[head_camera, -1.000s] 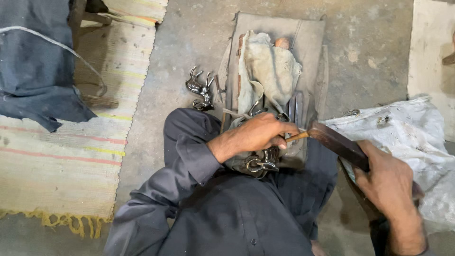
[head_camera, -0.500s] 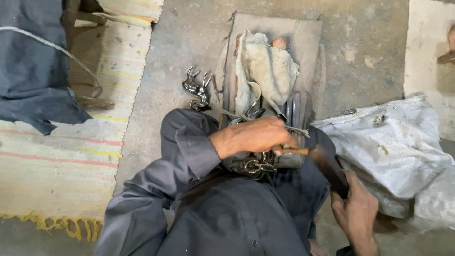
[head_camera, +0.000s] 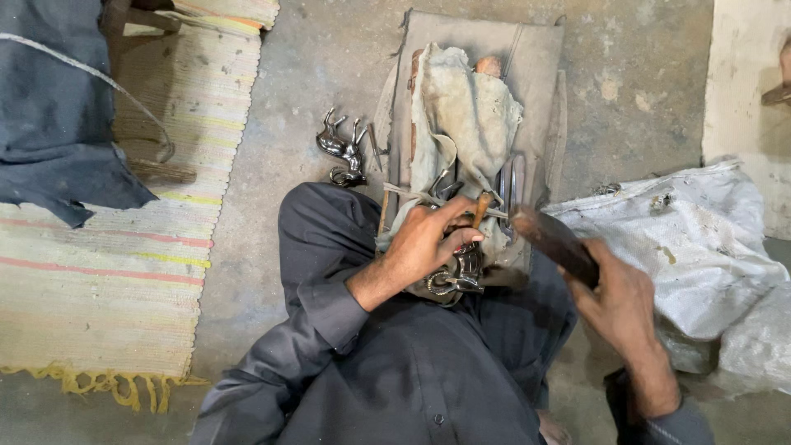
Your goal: The person sits on the floor with a cloth cushion on their lap holding small silver metal animal figurines. They hold a small punch against a figurine and strike it repeatedly with a wooden mallet, repositioning the figurine and punch between strikes to shape the metal.
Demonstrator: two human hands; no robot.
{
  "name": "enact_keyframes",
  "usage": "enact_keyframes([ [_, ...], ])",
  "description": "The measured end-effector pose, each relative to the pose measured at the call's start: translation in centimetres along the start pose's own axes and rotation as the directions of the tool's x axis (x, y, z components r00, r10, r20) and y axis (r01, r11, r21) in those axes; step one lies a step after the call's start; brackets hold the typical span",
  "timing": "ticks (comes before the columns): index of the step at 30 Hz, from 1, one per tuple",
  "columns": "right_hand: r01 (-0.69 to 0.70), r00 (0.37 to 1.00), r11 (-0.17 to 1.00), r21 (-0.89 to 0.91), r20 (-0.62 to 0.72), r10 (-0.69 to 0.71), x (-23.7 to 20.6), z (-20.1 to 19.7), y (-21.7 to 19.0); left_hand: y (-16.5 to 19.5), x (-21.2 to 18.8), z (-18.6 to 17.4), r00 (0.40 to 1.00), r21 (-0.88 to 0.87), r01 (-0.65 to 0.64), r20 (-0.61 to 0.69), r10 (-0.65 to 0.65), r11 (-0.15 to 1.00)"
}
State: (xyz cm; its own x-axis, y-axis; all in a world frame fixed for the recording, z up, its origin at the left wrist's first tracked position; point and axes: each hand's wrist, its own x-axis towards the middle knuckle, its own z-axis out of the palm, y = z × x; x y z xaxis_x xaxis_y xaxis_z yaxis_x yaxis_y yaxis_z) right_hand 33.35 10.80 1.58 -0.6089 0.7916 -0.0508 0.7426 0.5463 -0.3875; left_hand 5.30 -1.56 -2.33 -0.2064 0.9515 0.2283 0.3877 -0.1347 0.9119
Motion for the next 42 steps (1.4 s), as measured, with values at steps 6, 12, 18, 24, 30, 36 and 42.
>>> enact_keyframes([
  [6, 0.139, 0.976, 0.984, 0.115, -0.182, -0.117, 4.0, -4.7, -4.9, 0.2, -0.3, 0.5, 0.998, -0.002, -0.033, -0.061, 0.033, 0.999],
  [12, 0.422, 0.885, 0.809, -0.409, -0.008, -0.465, 6.3, -8.5, -8.6, 0.4, -0.6, 0.9, 0.994, -0.036, 0.025, -0.103, -0.028, 0.999],
  [18, 0.339, 0.94, 0.783, -0.521, 0.169, -0.295, 7.6, -9.4, -8.7, 0.5, -0.4, 1.2, 0.988, 0.029, 0.079, -0.136, -0.075, 0.996],
  [24, 0.323, 0.946, 0.779, -0.538, 0.193, -0.259, 7.9, -9.8, -8.1, 0.3, -0.4, 1.4, 0.986, 0.012, 0.09, -0.145, -0.088, 0.996],
  [30, 0.278, 0.953, 0.84, -0.466, 0.24, -0.182, 7.2, -9.0, -6.9, -0.8, -0.8, 1.2, 0.94, -0.232, 0.197, -0.231, -0.25, 0.953],
  [36, -0.032, 0.951, 0.997, -0.072, 0.306, 0.052, 5.3, -5.8, -5.2, -1.2, -1.7, 1.0, 0.949, -0.437, 0.155, -0.185, -0.257, 0.886],
  [42, -0.029, 0.951, 0.99, 0.14, 0.308, -0.015, 3.5, -3.3, -3.9, -0.5, -2.2, 1.5, 0.978, -0.218, 0.131, -0.132, -0.162, 0.967],
])
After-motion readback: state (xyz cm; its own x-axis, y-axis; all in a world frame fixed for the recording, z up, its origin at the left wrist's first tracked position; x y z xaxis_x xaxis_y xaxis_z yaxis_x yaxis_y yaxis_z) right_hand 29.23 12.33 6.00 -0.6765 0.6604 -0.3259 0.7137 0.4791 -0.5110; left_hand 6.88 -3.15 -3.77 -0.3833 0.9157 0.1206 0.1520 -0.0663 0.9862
